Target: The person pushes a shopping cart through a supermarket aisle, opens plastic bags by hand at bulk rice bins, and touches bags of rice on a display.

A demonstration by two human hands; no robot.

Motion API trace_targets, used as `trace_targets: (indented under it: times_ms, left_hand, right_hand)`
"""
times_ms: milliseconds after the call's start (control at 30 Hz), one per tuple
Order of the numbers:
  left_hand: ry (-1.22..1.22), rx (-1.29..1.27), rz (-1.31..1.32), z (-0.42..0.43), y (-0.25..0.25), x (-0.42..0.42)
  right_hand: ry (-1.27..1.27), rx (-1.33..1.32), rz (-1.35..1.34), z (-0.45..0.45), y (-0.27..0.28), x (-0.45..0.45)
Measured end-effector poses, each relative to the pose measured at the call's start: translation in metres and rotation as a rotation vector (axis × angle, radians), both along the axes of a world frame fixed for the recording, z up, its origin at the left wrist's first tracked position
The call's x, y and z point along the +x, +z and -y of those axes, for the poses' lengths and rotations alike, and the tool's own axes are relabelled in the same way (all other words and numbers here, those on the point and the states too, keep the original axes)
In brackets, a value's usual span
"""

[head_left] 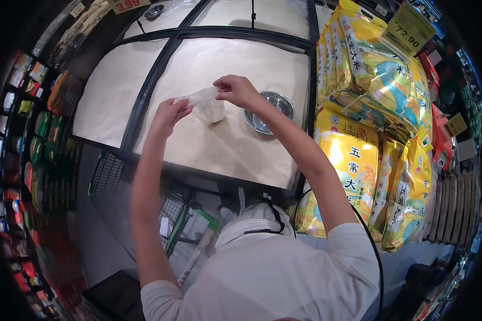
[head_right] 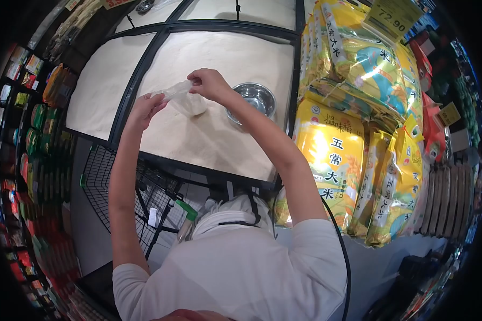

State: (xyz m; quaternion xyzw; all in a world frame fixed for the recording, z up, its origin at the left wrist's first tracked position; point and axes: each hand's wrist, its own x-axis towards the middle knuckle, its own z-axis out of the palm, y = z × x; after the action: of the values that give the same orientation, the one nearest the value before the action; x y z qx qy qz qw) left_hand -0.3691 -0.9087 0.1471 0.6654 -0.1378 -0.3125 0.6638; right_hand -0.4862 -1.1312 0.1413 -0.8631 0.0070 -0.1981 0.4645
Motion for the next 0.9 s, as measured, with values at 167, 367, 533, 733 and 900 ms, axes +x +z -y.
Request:
trace_targets:
  times_ms: [167, 367, 533, 733, 900]
  left_hand:
    - [0.050, 0.022, 0.183, -0.001, 0.014, 0.010]
    - [0.162, 0.141, 0.384, 0.002, 0.043, 0.006]
    - [0.214, 0.275, 0.607, 0.001, 0.064, 0.002]
    - [0.271, 0.491, 0.820, 0.002, 0.072, 0.005]
    - [0.262, 0.378, 0.754, -0.001, 0.074, 0.014]
  right_hand:
    - [-0.073, -0.233, 0.093, -0.006, 0.022, 0.000]
    - [-0.163, -0.511, 0.303, -0.007, 0.040, -0.004]
    - [-0.143, -0.430, 0.266, -0.003, 0.044, -0.001]
    - [-0.080, -0.375, 0.320, 0.004, 0.046, 0.001]
    - [0.007, -0.265, 0.165, 0.004, 0.053, -0.003]
